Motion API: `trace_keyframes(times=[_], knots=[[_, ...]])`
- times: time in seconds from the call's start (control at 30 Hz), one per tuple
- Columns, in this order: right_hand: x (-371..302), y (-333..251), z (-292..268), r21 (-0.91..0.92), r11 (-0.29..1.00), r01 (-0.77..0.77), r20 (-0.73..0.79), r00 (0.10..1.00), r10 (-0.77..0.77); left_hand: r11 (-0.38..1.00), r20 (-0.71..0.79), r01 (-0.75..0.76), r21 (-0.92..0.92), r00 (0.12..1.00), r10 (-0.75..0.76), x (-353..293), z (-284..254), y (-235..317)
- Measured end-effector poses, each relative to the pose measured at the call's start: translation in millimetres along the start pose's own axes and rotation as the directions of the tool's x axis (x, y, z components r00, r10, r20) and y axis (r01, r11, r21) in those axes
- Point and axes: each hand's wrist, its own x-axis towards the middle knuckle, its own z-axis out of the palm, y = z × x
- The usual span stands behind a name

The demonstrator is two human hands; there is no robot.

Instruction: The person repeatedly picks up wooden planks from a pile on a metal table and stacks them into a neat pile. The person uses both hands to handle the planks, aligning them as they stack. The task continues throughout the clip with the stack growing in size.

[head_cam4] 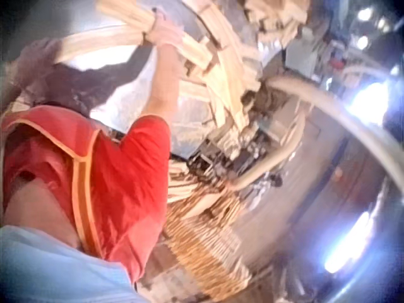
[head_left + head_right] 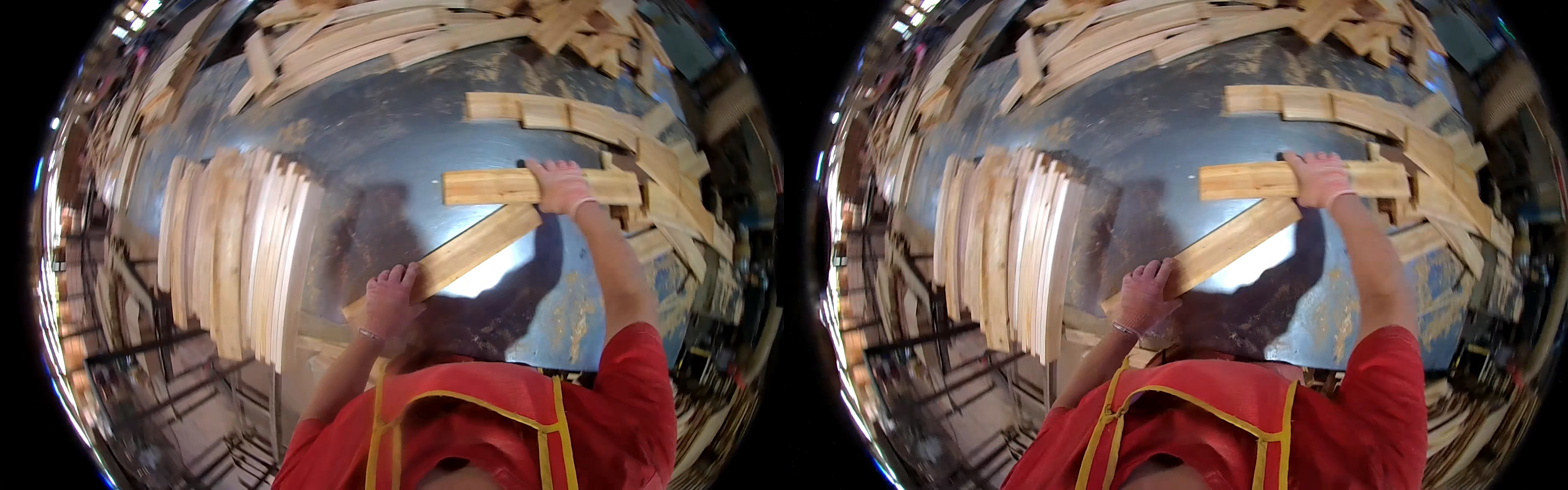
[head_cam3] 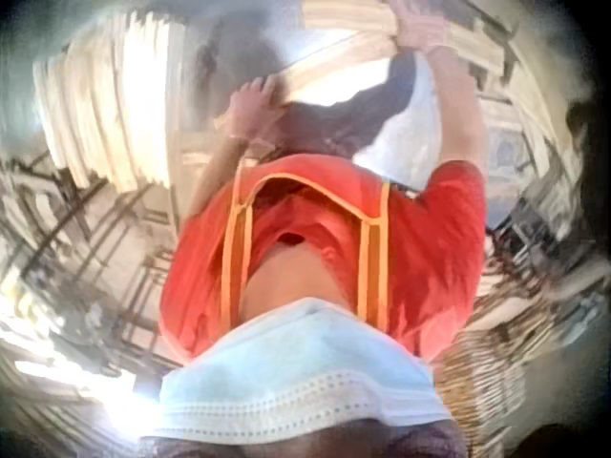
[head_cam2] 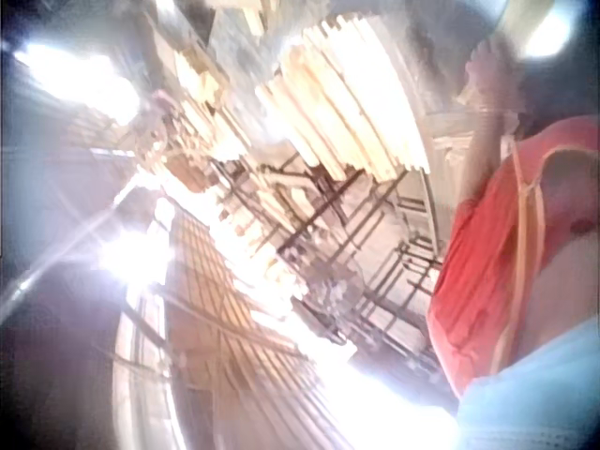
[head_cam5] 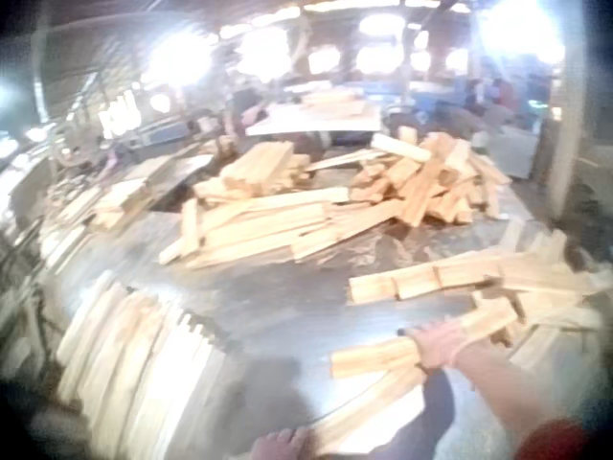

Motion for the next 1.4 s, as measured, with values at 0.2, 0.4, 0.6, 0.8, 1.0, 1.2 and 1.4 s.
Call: trace_keyframes(times=[0.2,0.4,0.6,0.8,1.0,1.2,1.4], knots=[[10.0,1.3,-6.1,0.877,0.360,-0.319,0.393,0.907,-0.154,-0.001,0.520,0.521,-0.853,0.851,0.074,-57.8,0.7,-34.5],[1.0,-111.0,60.7,0.728,-0.579,-0.367,0.221,0.925,-0.308,0.068,0.424,0.438,-0.897,0.892,-0.158,-97.1,-15.5,-31.2],[-7.0,-296.6,111.3,0.858,-0.430,-0.279,0.241,0.960,-0.143,0.851,-0.131,0.406,-0.332,0.874,-0.468,-137.3,-27.7,-115.7],[0.6,-458.1,84.1,0.895,0.021,-0.446,0.442,0.878,-0.183,0.877,-0.319,0.465,-0.119,0.819,-0.478,-170.1,-33.2,-170.1],[-5.2,-450.8,65.1,0.842,-0.342,-0.418,0.232,0.852,-0.470,0.901,-0.494,0.427,0.083,0.803,-0.335,-162.1,1.9,-199.6],[2.4,-261.1,38.4,0.956,0.293,-0.008,0.051,0.989,-0.139,0.974,-0.420,0.171,0.145,0.902,-0.096,-136.8,6.3,-128.5],[38.1,-36.3,-5.9,0.537,0.844,0.009,-0.460,0.841,0.283,0.986,-0.236,0.163,-0.017,0.958,-0.163,-60.1,63.3,-61.5]])
